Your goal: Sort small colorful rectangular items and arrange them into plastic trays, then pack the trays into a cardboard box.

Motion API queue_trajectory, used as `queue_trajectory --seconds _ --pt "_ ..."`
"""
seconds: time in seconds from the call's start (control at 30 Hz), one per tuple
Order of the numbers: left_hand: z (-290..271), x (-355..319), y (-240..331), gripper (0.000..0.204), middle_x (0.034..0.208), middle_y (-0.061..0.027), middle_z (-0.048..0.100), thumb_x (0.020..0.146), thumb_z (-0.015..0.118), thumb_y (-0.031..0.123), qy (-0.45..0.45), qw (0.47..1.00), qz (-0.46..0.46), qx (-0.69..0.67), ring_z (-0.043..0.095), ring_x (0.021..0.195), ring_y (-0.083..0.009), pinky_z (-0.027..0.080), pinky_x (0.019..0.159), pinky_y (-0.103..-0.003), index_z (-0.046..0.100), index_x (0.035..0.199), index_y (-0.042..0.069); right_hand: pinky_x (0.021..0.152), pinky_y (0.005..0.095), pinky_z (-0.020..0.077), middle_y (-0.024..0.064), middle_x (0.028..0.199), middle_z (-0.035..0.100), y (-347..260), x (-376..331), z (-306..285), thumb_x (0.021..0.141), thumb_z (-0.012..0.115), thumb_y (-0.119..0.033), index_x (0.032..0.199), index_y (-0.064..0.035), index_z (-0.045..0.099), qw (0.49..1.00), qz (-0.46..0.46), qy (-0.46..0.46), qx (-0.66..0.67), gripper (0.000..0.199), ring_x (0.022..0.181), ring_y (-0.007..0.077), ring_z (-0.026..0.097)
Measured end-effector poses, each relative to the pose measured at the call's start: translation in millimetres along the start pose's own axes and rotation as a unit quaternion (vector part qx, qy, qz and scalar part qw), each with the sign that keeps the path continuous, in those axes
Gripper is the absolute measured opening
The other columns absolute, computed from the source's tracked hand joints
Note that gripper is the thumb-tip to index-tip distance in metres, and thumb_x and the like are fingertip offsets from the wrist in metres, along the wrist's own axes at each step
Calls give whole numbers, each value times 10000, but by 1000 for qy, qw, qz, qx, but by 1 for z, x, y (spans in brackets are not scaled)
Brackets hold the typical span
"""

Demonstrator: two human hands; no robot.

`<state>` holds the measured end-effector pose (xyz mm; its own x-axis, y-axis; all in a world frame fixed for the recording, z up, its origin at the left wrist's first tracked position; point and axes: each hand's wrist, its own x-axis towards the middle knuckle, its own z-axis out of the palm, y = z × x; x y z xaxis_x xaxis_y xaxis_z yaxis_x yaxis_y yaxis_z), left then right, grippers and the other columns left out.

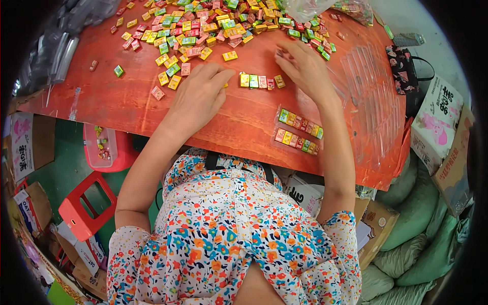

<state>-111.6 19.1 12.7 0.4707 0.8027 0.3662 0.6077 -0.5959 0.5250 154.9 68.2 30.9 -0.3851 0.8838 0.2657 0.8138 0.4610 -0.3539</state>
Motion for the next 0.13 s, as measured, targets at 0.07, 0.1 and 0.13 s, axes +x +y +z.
queue_trajectory --seconds 0.07,0.1,0.13 --pt "3 6 0 326 1005 -127 564 791 625 23 -11 1000 8 -18 569 982 -329 499 831 -418 603 1115 42 778 370 532 127 1014 657 0 -20 -16 893 647 -210 1209 -82 617 999 36 -18 15 341 922 265 662" --pt "3 8 0 340 1030 -128 571 789 628 24 -23 1000 6 -20 564 1013 -332 494 855 -409 602 1127 48 788 369 535 128 1030 658 2 -28 -20 898 648 -210 1221 -79 612 999 16 -30 -5 351 939 249 667" --pt "4 10 0 354 1055 -130 578 787 631 25 -36 999 5 -23 559 1043 -335 490 880 -399 601 1139 55 798 368 539 130 1047 660 5 -36 -22 903 648 -210 1233 -75 607 999 -4 -42 -26 360 956 233 671"
